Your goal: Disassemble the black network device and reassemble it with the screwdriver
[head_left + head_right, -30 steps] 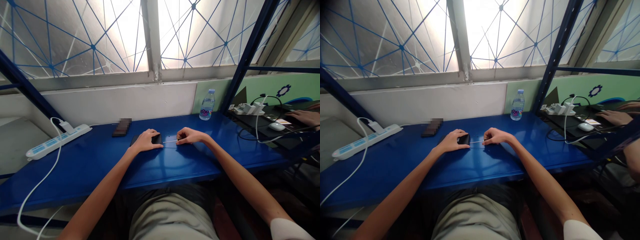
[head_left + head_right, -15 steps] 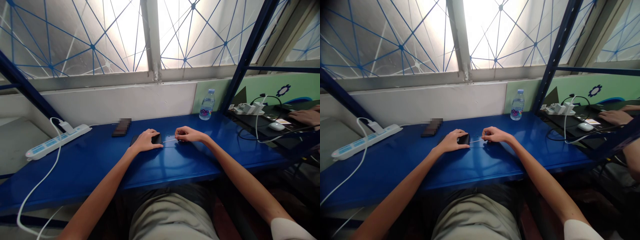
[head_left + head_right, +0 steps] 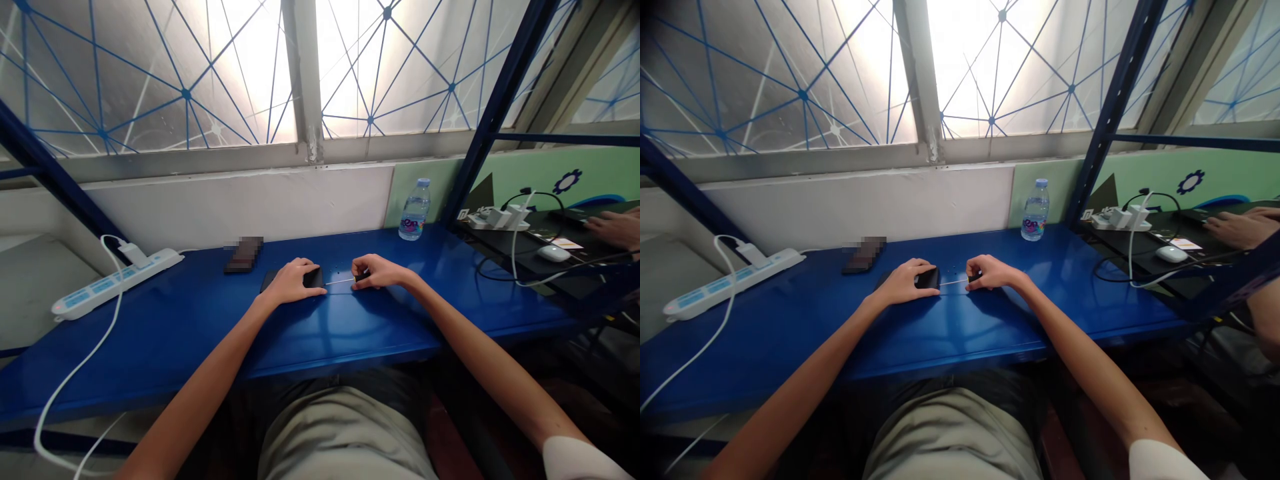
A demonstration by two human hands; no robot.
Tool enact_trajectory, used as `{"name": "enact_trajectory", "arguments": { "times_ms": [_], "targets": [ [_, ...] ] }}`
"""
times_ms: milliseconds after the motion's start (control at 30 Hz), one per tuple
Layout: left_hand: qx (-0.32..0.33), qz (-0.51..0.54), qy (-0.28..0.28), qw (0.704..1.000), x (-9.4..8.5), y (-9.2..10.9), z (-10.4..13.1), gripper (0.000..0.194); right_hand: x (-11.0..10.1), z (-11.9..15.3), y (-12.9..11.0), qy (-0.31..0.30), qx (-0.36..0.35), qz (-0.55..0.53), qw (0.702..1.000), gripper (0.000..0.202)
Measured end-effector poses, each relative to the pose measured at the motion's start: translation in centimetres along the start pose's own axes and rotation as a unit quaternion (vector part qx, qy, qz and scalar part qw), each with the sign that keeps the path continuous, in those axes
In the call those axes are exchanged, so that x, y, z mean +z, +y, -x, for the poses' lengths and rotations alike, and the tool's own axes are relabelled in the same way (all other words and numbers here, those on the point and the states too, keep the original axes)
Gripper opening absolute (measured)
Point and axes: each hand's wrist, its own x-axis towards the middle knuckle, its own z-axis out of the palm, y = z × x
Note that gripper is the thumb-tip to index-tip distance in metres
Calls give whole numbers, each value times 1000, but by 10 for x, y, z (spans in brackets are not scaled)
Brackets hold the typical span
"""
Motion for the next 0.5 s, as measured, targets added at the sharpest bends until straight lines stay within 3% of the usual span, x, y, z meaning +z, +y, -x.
{"name": "enact_trajectory", "arguments": {
  "times_ms": [300, 500],
  "targets": [
    [1, 3, 3, 1000, 2, -2, 0, 76, 0, 2, 3, -4, -12, -44, 999, 34],
    [5, 3, 3, 1000, 2, -2, 0, 76, -5, 0, 5, -13, -20, 22, 999, 41]
  ]
}}
